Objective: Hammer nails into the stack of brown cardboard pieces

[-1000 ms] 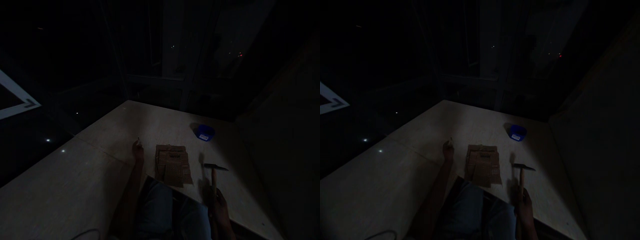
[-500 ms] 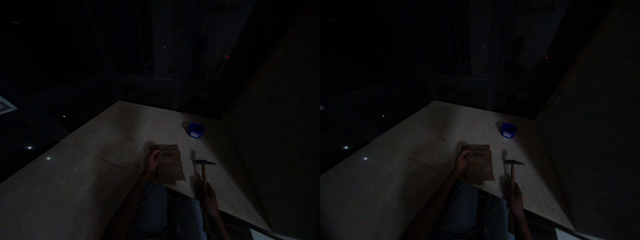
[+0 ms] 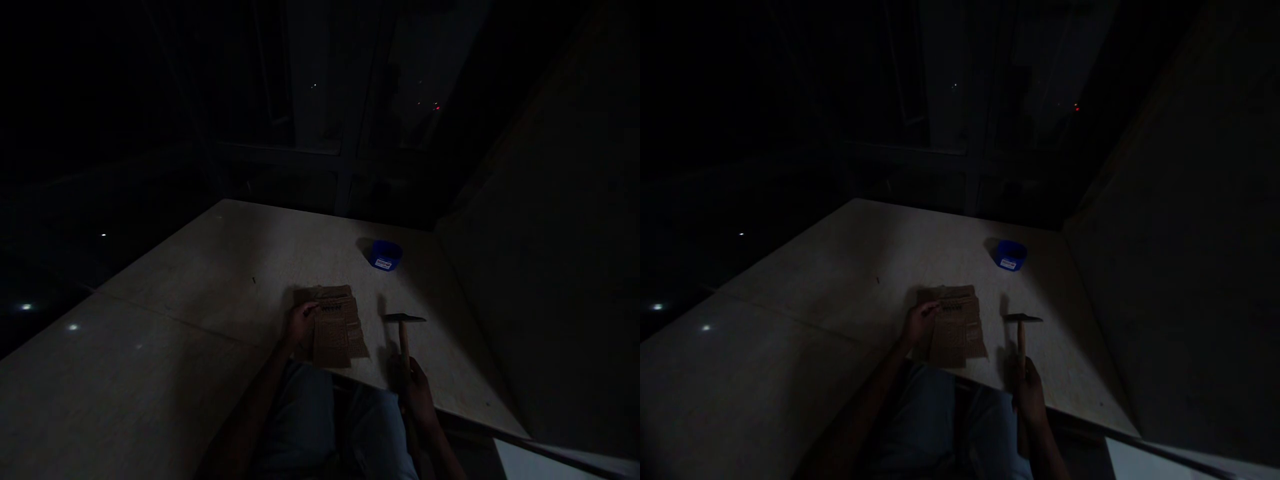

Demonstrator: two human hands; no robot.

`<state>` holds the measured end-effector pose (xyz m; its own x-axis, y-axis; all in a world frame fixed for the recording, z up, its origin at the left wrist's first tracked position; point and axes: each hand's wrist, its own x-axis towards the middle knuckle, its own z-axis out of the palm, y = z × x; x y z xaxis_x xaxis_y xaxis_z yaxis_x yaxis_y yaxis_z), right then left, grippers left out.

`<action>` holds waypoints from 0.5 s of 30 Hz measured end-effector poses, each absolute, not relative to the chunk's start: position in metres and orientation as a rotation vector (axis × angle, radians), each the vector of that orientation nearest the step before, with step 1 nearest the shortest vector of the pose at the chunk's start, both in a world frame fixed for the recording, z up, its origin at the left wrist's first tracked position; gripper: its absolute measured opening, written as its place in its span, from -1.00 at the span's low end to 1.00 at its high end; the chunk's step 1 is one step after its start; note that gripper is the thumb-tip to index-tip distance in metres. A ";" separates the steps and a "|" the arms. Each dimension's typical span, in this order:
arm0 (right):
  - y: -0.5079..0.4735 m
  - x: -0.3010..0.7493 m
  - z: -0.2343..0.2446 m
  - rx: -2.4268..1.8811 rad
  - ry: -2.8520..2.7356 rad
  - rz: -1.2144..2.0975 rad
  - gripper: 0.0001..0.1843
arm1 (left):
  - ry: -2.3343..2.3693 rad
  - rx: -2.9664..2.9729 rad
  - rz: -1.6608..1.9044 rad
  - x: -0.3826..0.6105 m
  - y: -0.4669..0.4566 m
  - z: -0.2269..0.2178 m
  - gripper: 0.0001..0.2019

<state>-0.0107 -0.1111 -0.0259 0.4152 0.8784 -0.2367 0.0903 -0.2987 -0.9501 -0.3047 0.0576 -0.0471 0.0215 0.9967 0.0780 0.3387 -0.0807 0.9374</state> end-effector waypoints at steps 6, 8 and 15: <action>-0.111 -0.011 -0.028 -1.697 -0.829 1.116 -0.34 | 1.393 1.547 1.067 -0.303 0.055 -0.048 -0.80; -0.111 -0.013 -0.026 -1.708 -0.822 1.105 -0.32 | 1.390 1.552 1.049 -0.302 0.055 -0.047 -0.80; -0.110 -0.015 -0.022 -1.702 -0.828 1.084 -0.37 | 1.363 1.538 1.022 -0.301 0.053 -0.045 -0.79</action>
